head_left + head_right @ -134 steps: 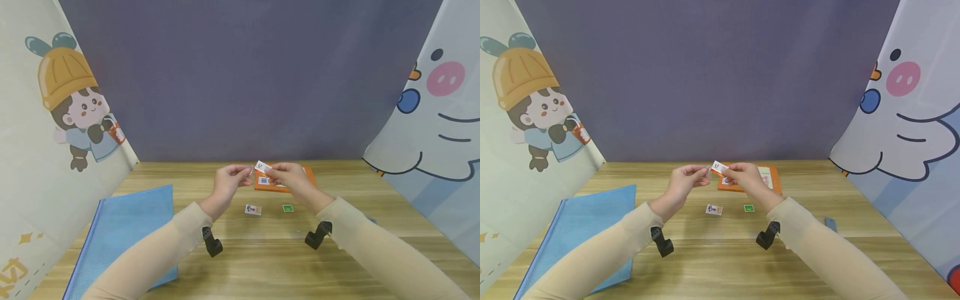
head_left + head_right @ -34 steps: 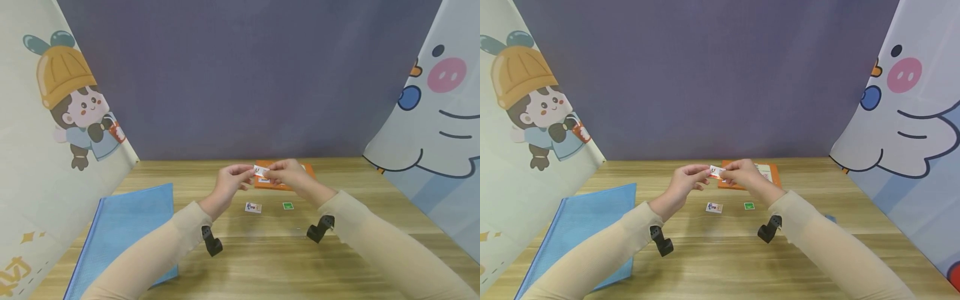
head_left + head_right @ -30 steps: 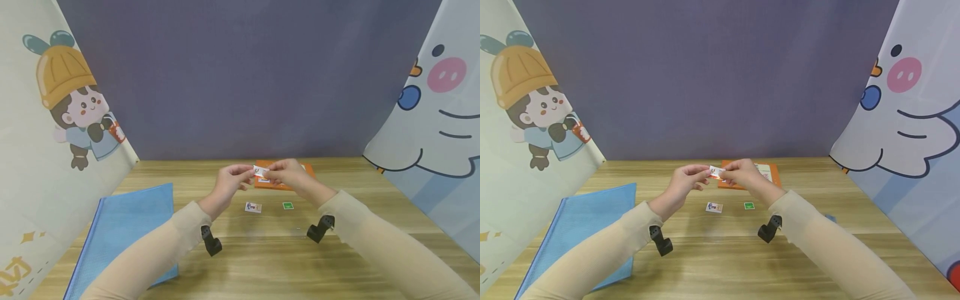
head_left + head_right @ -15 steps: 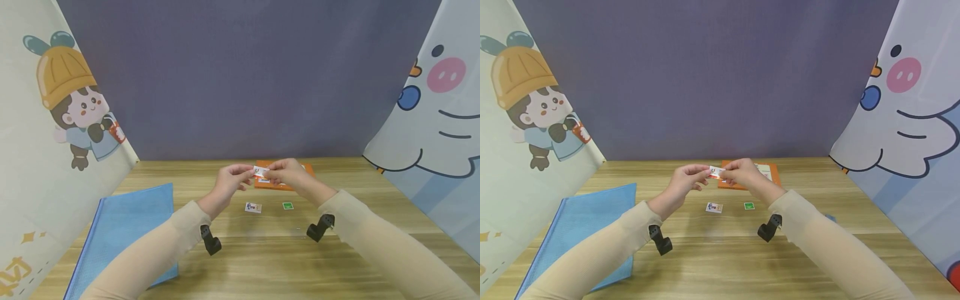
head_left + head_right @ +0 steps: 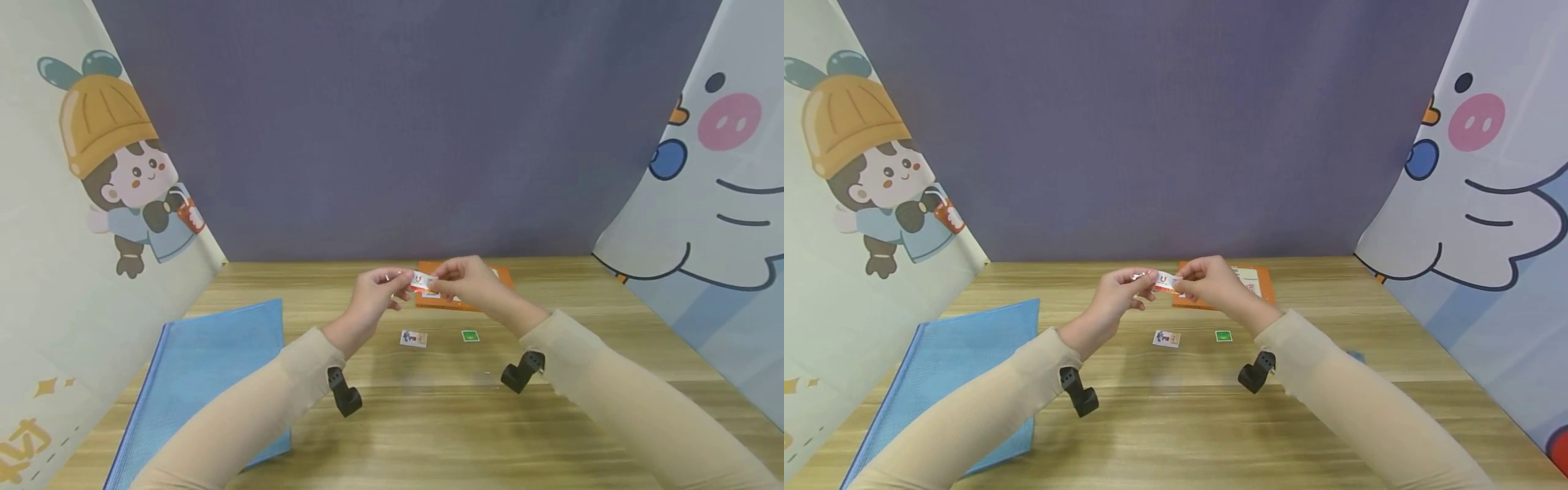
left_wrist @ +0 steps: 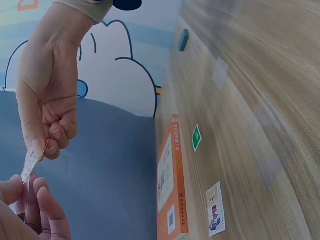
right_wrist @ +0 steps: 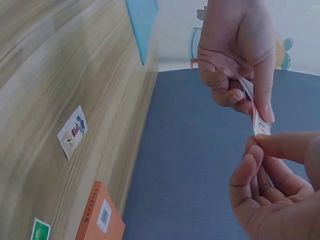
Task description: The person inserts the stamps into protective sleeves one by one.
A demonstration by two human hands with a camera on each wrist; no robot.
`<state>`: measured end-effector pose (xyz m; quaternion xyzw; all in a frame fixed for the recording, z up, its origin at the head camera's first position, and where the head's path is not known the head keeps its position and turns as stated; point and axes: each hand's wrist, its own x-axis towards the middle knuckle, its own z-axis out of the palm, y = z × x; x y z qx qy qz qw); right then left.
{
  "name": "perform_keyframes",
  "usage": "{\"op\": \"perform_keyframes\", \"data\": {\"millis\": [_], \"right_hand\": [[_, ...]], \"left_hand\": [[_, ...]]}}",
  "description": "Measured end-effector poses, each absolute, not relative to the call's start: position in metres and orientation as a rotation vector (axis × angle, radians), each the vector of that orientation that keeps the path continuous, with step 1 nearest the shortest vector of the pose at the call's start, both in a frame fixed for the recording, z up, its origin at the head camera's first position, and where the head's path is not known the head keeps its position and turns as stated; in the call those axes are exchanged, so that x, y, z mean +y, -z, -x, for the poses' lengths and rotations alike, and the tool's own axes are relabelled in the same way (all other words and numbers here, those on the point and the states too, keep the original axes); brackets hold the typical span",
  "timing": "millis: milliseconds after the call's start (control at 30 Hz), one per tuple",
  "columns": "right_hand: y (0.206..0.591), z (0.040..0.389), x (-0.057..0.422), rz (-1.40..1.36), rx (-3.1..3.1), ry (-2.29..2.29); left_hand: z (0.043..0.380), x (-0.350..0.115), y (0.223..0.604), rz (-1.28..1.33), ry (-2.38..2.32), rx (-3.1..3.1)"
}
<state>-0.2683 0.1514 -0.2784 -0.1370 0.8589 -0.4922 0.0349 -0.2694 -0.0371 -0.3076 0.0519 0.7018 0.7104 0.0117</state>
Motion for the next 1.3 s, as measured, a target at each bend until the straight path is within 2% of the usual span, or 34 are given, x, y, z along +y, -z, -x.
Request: {"op": "perform_keyframes", "data": {"millis": [1300], "right_hand": [[0.2779, 0.2678, 0.1463, 0.489, 2.548, 1.546]], "left_hand": [[0.2699, -0.0401, 0.3069, -0.283, -2.166, 2.277]]}}
